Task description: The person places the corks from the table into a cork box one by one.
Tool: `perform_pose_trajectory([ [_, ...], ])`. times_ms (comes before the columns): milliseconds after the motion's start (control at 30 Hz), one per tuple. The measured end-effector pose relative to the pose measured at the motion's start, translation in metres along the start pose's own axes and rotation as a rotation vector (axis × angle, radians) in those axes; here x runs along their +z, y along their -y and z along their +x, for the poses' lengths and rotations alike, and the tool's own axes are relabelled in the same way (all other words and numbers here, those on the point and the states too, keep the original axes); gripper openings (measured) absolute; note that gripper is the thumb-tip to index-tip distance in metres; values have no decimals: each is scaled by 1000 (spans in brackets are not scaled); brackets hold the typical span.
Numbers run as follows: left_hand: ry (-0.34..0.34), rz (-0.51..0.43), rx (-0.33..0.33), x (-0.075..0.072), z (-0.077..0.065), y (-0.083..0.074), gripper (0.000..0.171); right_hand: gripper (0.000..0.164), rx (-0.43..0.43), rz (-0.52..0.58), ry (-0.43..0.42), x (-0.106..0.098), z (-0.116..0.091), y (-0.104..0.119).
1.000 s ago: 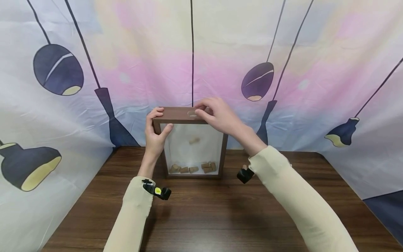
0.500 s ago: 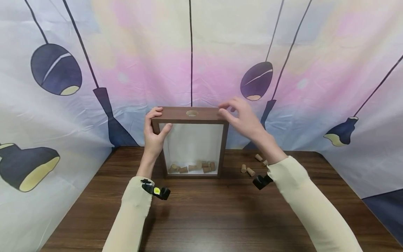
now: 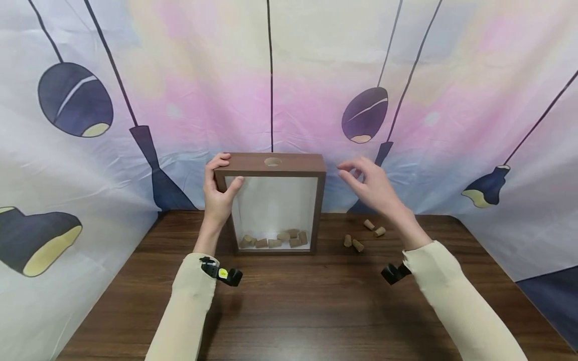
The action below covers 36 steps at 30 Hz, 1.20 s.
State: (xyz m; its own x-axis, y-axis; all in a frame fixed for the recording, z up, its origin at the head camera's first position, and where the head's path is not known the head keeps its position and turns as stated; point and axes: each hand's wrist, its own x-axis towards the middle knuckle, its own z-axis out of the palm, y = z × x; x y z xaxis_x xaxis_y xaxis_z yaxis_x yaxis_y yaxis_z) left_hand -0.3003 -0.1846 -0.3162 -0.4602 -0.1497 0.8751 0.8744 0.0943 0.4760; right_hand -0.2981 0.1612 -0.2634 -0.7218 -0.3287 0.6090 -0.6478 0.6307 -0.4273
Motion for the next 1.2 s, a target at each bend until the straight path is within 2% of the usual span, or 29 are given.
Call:
perform_pose_trajectory([
  [100, -5, 2, -4, -2, 0, 7, 42, 29, 22, -13, 38, 2, -9, -10],
  [200, -3, 3, -2, -3, 0, 6, 42, 29, 46, -19, 70, 6, -19, -22],
  [333, 0, 7, 3, -2, -1, -2, 43, 30, 71, -21, 96, 15, -33, -39],
  [500, 3, 8, -5, -3, -1, -1, 43, 26, 90, -13, 116, 30, -51, -58],
  [733, 9, 11, -8, -3, 0, 1, 43, 25, 181, -7, 185, 52, -81, -82],
  [933, 20, 2, -8, -4, 1, 1, 42, 26, 236, 11, 228, 62, -103, -97],
  [1033, 52, -29, -7, -9, 1, 5, 40, 26, 263, 15, 234, 64, -111, -103],
  [1200, 113, -85, -19, -21, 2, 19, 40, 26, 244, -16, 239, 64, -120, -111],
])
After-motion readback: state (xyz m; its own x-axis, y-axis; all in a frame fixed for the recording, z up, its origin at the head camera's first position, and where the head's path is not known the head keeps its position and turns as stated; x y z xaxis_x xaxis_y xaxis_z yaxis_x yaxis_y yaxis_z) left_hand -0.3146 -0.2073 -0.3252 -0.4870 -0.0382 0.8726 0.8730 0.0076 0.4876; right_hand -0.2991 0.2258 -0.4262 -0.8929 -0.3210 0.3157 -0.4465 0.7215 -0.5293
